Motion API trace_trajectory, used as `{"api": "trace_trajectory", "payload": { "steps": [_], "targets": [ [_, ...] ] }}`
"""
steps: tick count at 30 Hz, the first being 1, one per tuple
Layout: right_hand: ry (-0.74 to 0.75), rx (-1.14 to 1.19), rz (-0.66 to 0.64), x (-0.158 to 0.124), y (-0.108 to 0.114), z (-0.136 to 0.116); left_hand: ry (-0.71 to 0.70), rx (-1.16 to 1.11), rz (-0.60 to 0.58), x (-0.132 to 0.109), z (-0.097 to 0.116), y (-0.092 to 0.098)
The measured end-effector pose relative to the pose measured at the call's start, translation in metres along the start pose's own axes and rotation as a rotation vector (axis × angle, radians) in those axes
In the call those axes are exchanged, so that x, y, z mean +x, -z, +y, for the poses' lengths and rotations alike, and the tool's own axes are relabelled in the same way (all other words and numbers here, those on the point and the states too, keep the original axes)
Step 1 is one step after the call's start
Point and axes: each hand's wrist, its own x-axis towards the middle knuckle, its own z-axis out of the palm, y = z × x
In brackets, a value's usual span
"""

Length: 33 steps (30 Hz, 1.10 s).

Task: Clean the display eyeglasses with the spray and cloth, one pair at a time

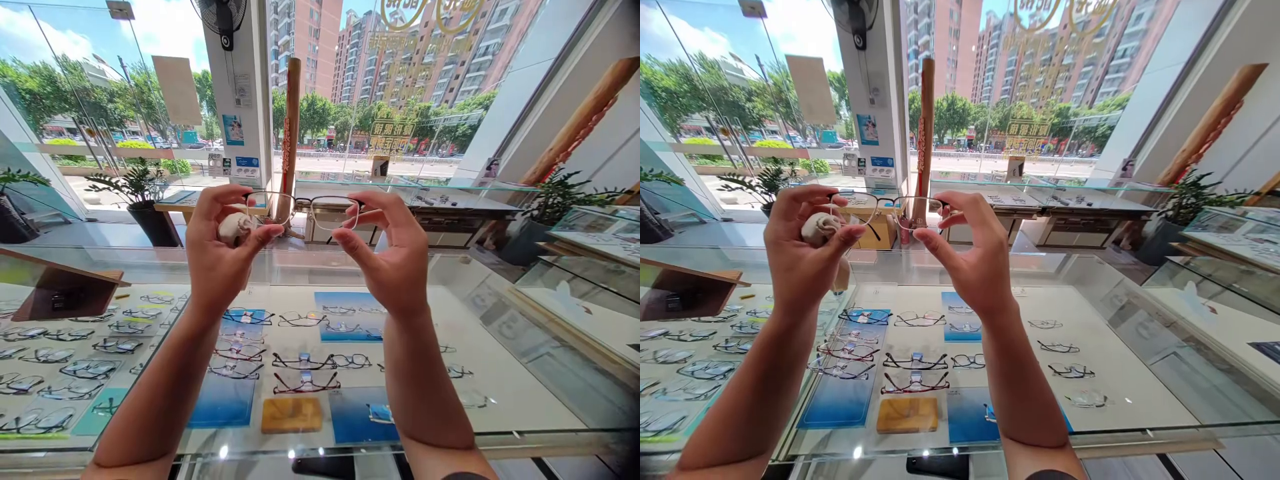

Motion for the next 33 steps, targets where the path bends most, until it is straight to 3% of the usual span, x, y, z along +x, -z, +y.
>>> {"api": "trace_trajectory", "payload": {
  "steps": [8, 18, 33],
  "targets": [
    [-0.063, 0.043, 0.041, 0.001, -0.001, 0.007, -0.016, -0.006, -0.006, 0.000, -0.004, -0.003],
    [-0.006, -0.043, 0.027, 0.001, 0.001, 0.005, -0.025, 0.083, 0.012, -0.002, -0.012, -0.004],
    [0.058, -0.062, 0.107, -0.002, -0.009, 0.012, 0.029, 0.083, 0.068, -0.006, -0.015, -0.010]
  ]
}}
